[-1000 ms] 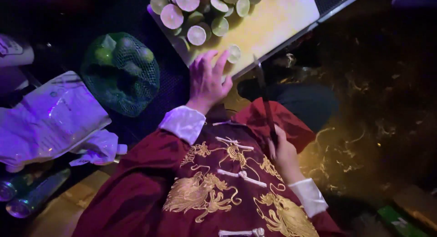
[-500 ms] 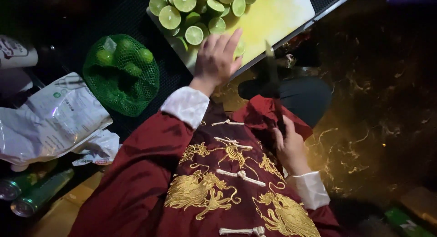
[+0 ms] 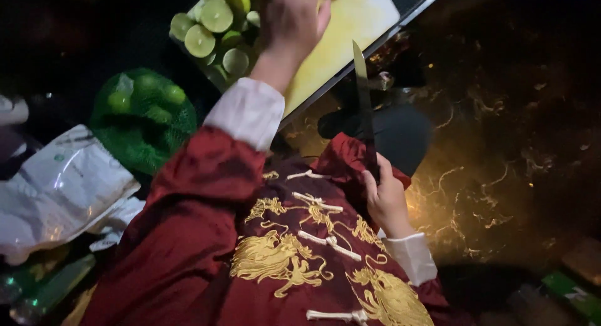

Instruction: The person repeatedly takes limes from a green mesh bag, places them on a white cutting board, and slices them in half using a knife. The cut lime halves are accumulated on the cutting board throughout the clip.

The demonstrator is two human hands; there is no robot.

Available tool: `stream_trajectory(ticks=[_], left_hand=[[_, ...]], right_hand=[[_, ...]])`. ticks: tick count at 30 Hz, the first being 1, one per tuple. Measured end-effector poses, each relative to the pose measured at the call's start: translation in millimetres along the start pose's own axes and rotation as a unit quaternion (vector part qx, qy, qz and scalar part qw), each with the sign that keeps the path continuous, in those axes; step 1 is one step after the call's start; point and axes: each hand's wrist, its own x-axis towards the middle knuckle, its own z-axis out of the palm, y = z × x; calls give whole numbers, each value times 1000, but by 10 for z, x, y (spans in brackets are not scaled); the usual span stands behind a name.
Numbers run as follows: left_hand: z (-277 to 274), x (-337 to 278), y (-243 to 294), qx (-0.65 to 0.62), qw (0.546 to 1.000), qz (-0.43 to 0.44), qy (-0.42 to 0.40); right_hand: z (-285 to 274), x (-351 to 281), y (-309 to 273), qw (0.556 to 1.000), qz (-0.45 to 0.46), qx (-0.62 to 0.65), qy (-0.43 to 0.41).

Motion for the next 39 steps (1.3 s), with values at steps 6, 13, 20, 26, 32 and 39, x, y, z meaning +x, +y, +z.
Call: stream_trajectory(ticks=[6, 13, 20, 26, 32, 39], left_hand=[[-1812, -1075, -60, -107, 984, -143, 4], [-2953, -2124, -689, 42, 959, -273, -65], [-2897, -2209, -794, 155, 892, -374, -203], [-2603, -2282, -1164, 189, 857, -441, -189], [-2458, -2160, -1440, 108, 894, -406, -154], [-2833, -2037, -1289, 44, 898, -419, -123]], right_hand=[[107, 174, -188, 997, -71, -19, -35], [374, 176, -758, 979, -134, -106, -107], [482, 20, -1077, 963, -181, -141, -141], [406, 132, -817, 947, -267, -107, -144], [385, 93, -727, 941, -291, -101, -142], [319, 31, -672, 956, -243, -85, -141]])
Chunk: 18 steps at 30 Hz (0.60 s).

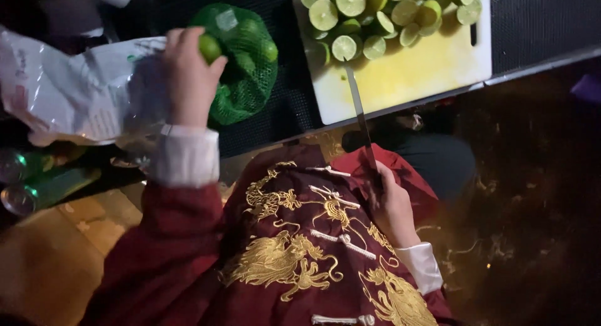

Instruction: The person repeatedly takes limes from a green mesh bag, places them on a white cutting board, and slices them in half using a knife. The cut lime halves are accumulated on the cutting board throughout the clip.

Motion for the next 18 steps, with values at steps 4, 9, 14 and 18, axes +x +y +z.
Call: stream_trajectory(ticks=[4, 9, 14, 18], left_hand=[[-668, -308, 566, 4, 998, 36, 54], [-407, -418, 1010, -91, 986, 101, 96], [343, -463, 1216, -640, 717, -277, -15], [410, -619, 1222, -775, 496, -391, 28]], right_hand=[[-26, -44, -1, 999, 44, 15, 21], [-8, -46, 61, 998, 53, 8, 23], [-3, -87, -36, 998, 38, 15, 40], [-28, -128, -227, 985, 171, 17, 35]])
